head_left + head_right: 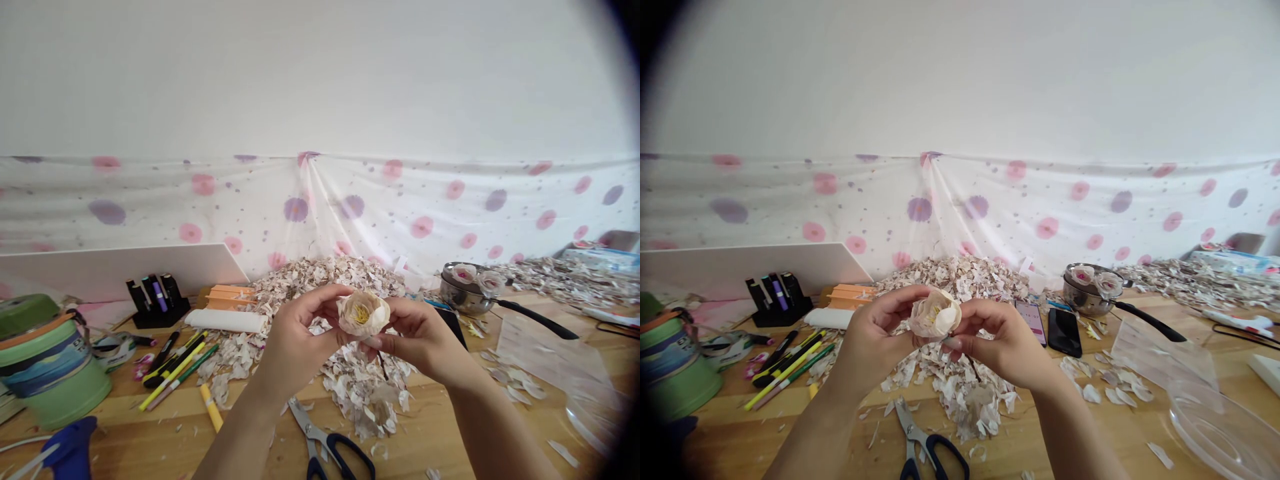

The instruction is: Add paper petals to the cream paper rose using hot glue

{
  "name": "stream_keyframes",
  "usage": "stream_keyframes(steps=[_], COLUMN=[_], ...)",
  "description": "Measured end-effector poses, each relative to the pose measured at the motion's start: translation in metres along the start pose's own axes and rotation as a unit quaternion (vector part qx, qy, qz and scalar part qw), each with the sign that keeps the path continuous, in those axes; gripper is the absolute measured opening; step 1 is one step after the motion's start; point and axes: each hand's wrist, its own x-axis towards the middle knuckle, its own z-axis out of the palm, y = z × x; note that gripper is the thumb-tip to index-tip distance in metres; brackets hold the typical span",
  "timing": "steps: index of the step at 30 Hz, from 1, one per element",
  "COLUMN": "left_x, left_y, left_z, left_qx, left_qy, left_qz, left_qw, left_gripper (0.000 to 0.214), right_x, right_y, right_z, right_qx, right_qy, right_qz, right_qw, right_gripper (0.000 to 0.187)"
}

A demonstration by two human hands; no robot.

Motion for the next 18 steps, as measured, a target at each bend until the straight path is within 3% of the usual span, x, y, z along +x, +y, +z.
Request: stream_keyframes(steps=[7,11,14,18], left_x=[0.0,0.0,0.0,0.0], left_y=[0.0,-0.001,0.002,0.005], left_z=[0.0,-0.001,-0.003,-0.004], left_qx=[-0.037,-0.03,0.002,0.023], left_qy=[0.007,0.006,-0.036,-0.069], left_qz=[0.002,-0.003,0.004,-0.006], left_qw=[0.999,1.0,0.999,0.997], left_gripper=[0.031,0.031,0.029,0.031], right_x=[-0.005,-0.005,-0.003,-0.002], right_y=[-0.013,-0.017,-0.018,-0.018], right_z=[0.002,0.005,0.007,0.008], right_qx=[-0.201,-0.248,-0.282,-0.288], right_qy=[0.022,0.029,0.035,0.036], right_qz=[-0.091,-0.108,-0.116,-0.11], right_qw=[0.975,0.962,0.952,0.951], right_gripper=[0.01,0.009,0.005,0.016])
